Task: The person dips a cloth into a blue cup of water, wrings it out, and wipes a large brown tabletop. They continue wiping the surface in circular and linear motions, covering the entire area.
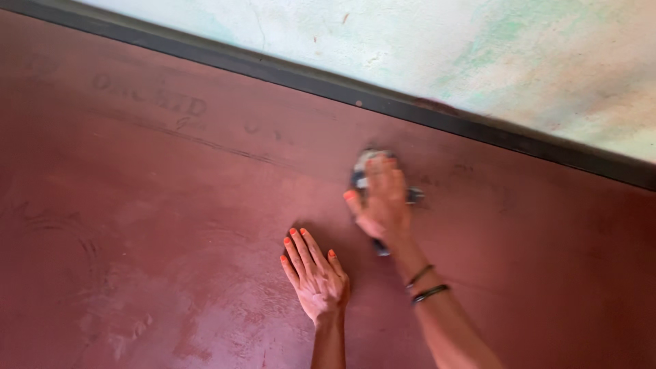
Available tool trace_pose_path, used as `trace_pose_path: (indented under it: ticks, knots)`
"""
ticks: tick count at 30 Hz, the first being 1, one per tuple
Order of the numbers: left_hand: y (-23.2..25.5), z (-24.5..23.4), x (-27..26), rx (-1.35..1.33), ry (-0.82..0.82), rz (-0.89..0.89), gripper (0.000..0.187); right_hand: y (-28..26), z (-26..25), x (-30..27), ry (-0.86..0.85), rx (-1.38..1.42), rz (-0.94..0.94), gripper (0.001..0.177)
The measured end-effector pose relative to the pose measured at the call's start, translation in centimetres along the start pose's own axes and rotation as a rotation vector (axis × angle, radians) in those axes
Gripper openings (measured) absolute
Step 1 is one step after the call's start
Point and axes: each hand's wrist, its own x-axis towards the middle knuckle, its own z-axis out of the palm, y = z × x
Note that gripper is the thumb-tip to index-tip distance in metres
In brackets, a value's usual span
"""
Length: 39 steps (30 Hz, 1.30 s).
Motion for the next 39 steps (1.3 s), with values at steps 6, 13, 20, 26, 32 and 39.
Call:
trace_pose_path:
  ticks: [6,13,20,26,32,39]
  knots:
    - [-0.2,0.0,-0.1,-0.088,0.083,-0.017,0.069,-6.9,1.7,-0.9,0.197,0.306,-0.256,0.046]
    - [-0.2,-0.5,0.2,-0.060,0.007,-0.033,0.074,-1.5,0.5,2.9,0.250,0.573,0.038,0.032]
    - [-0.1,-0.3,0.2,-0.104,0.045,-0.021,0.066,0.8,-1.8,3.5,0.280,0.240,-0.019,0.049]
    - [-0.2,0.3,0.4,-0.072,0.031,-0.021,0.066,-10.4,-0.5,1.1,0.019,0.289,-0.185,0.066]
    - [-0.6,0.2,0.7,-0.095,0.041,-0.010,0.066,-8.7,-0.4,5.6,-0.086,0.112,-0.335,0.059]
    - [-0.5,0.1,0.3,-0.079,0.034,-0.026,0.064,5.1,-2.0,6.5,-0.165,-0.062,0.151,0.060]
